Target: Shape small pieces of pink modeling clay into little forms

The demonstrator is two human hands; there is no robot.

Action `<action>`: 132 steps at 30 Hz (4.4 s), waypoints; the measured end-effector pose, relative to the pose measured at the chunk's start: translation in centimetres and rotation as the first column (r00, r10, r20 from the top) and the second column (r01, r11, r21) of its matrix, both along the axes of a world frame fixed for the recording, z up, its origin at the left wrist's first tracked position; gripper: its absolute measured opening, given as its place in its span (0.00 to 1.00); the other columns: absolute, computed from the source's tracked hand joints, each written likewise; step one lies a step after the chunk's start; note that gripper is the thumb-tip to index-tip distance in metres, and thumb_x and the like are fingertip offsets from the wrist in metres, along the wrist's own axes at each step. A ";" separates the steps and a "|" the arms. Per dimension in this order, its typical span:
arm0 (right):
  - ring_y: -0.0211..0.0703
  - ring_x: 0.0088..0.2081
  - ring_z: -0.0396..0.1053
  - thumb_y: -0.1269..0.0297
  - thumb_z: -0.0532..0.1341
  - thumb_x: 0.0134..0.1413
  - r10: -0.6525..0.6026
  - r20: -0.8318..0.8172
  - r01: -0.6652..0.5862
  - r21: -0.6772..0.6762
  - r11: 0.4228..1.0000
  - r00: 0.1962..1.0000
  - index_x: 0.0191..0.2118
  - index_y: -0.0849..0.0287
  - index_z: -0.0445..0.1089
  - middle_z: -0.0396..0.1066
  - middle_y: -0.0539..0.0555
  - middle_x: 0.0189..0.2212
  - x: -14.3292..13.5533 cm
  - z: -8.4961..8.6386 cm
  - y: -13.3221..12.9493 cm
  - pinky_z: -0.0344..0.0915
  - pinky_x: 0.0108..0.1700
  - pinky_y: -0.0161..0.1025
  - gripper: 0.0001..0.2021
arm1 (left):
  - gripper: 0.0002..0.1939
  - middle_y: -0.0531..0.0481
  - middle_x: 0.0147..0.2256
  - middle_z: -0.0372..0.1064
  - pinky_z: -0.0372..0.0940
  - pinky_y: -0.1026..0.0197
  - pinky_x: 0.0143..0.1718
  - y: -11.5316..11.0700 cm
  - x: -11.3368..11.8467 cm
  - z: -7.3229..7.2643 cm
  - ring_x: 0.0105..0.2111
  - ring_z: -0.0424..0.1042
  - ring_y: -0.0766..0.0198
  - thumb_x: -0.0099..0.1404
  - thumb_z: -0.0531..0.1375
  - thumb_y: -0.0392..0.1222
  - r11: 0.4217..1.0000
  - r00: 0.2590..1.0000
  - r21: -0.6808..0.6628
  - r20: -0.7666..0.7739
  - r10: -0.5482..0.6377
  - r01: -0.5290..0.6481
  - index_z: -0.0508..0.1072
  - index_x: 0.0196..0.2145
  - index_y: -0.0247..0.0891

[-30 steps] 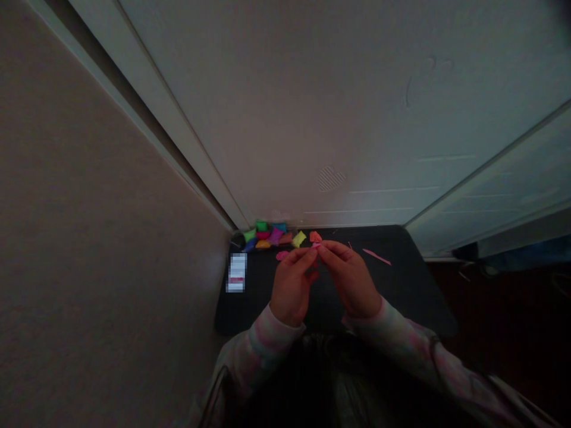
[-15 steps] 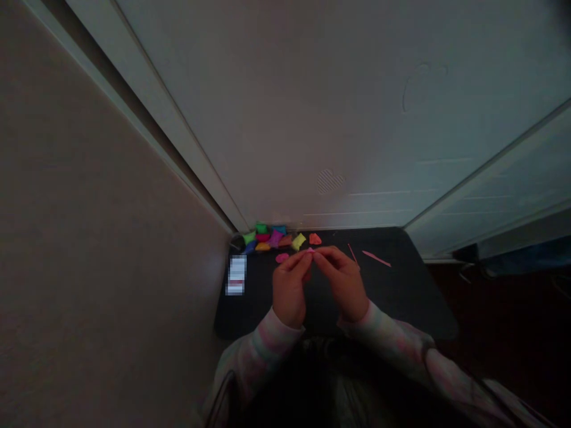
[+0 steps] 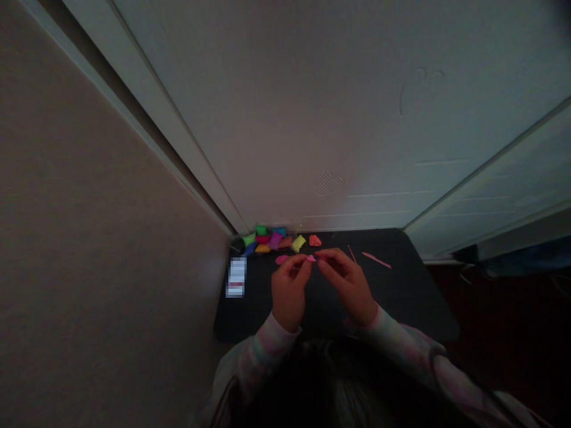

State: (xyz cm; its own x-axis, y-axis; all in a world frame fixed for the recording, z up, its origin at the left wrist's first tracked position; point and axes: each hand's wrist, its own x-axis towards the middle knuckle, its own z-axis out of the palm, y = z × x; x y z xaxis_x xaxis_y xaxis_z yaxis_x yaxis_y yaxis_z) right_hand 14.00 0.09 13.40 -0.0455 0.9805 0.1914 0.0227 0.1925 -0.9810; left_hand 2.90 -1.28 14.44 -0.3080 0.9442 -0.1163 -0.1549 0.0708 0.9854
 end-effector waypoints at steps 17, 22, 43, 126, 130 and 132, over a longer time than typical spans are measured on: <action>0.41 0.32 0.68 0.62 0.60 0.52 0.036 0.057 -0.037 0.025 0.999 0.998 0.33 0.56 0.72 0.71 0.51 0.29 0.4 0.8 -0.8 0.65 0.36 0.38 0.06 | 0.05 0.50 0.29 0.72 0.61 0.62 0.34 -0.7 -0.7 1.1 0.32 0.69 0.63 0.55 0.60 0.35 0.978 0.937 0.171 -0.346 -0.052 0.118 0.76 0.30 0.38; 0.42 0.34 0.68 0.62 0.60 0.51 0.045 0.088 -0.048 0.033 0.998 0.995 0.32 0.56 0.72 0.71 0.51 0.29 0.8 0.5 -1.2 0.64 0.37 0.39 0.05 | 0.05 0.49 0.30 0.73 0.61 0.61 0.34 -1.0 -1.2 0.9 0.33 0.70 0.61 0.55 0.60 0.35 0.974 0.919 0.146 -0.381 -0.106 0.173 0.76 0.28 0.39; 0.40 0.32 0.70 0.58 0.62 0.50 0.192 0.067 -0.185 -0.101 0.978 0.979 0.30 0.57 0.73 0.73 0.51 0.28 2.0 0.8 -2.2 0.66 0.37 0.36 0.08 | 0.06 0.50 0.26 0.70 0.58 0.62 0.30 -1.7 -2.3 1.6 0.28 0.65 0.63 0.53 0.62 0.41 0.915 0.869 -0.138 -0.288 -0.403 0.379 0.77 0.26 0.37; 0.41 0.32 0.73 0.75 0.60 0.49 -0.080 0.171 -0.005 0.445 0.896 0.982 0.34 0.52 0.74 0.76 0.50 0.29 1.9 4.6 -0.9 0.69 0.37 0.38 0.10 | 0.08 0.55 0.18 0.64 0.51 0.65 0.25 -0.6 -0.3 5.9 0.21 0.59 0.72 0.47 0.68 0.40 0.926 0.845 -0.077 0.441 -0.301 0.370 0.74 0.22 0.33; 0.40 0.31 0.72 0.75 0.58 0.51 -0.104 0.161 0.024 0.433 0.901 0.982 0.33 0.53 0.72 0.75 0.50 0.28 1.5 4.5 -1.1 0.68 0.35 0.37 0.09 | 0.10 0.56 0.19 0.64 0.52 0.65 0.26 -0.8 -0.1 5.8 0.21 0.60 0.72 0.47 0.68 0.41 0.928 0.839 -0.066 0.454 -0.300 0.367 0.73 0.23 0.33; 0.40 0.32 0.72 0.74 0.57 0.52 -0.103 0.154 0.028 0.423 0.906 0.983 0.33 0.54 0.71 0.74 0.50 0.28 1.4 4.4 -1.2 0.68 0.35 0.37 0.08 | 0.10 0.55 0.21 0.65 0.52 0.65 0.26 -0.9 -0.1 5.8 0.22 0.60 0.72 0.47 0.68 0.41 0.926 0.832 -0.063 0.464 -0.304 0.373 0.73 0.24 0.33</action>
